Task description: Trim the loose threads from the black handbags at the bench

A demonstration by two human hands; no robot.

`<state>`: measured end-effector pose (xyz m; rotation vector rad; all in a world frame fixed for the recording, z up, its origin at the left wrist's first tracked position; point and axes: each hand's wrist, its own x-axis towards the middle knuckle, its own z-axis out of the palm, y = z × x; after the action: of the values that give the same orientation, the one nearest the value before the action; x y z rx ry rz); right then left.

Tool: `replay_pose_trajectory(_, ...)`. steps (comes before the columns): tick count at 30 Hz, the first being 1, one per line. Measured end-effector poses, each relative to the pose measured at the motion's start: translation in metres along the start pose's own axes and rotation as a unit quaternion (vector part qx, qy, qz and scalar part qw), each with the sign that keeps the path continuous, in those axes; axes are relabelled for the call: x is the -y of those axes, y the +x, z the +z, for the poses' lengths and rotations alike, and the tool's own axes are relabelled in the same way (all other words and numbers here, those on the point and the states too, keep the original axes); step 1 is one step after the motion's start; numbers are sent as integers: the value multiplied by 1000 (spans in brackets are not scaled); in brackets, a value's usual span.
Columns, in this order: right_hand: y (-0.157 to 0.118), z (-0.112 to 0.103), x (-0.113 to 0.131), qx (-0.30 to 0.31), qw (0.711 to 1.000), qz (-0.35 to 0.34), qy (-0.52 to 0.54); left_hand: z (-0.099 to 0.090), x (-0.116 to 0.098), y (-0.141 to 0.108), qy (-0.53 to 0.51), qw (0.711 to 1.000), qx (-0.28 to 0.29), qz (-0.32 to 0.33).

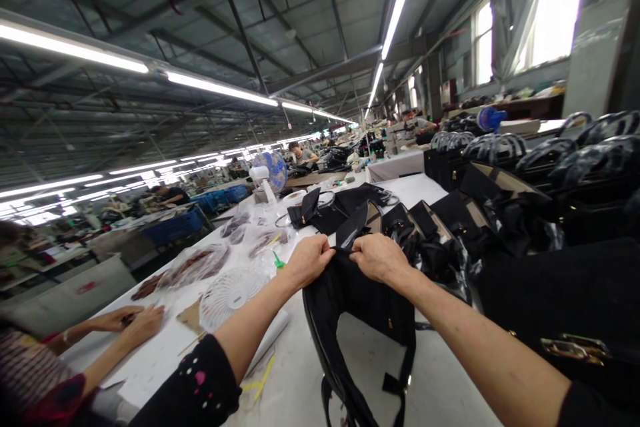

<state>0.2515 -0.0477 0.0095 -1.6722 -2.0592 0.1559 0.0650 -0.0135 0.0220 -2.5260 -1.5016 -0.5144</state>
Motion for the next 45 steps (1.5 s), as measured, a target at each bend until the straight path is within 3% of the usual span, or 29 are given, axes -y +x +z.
replay_pose_trajectory(3, 8, 1, 7, 9, 999, 15, -28, 0, -4, 1, -23, 1000, -2, -2)
replay_pose_trajectory(6, 18, -1, 16, 26, 999, -15, -34, -2, -6, -2, -92, 996, 1, -6)
replay_pose_trajectory(9, 23, -6, 20, 51, 997, -51, -33, -7, -1, -8, -174, 983, 66, -3)
replay_pose_trajectory(13, 16, -14, 10, 74, 995, -58, -20, -9, 18, -13, -319, 928, 193, 13)
replay_pose_trajectory(16, 11, -16, -2, 91, 995, -40, 16, -3, 28, -9, -405, 884, 233, -33)
replay_pose_trajectory(20, 8, -14, -8, 85, 995, -2, 48, 8, 29, -1, -432, 875, 210, -63)
replay_pose_trajectory(31, 14, -3, -20, 60, 993, -49, 85, 21, 26, 1, -357, 926, 111, -42)
replay_pose_trajectory(40, 17, -3, -1, 41, 998, -50, 21, 18, 24, 0, -342, 934, 99, -30)
replay_pose_trajectory(45, 21, 0, 5, 47, 994, -86, 49, 20, 25, -1, -357, 928, 102, -38)
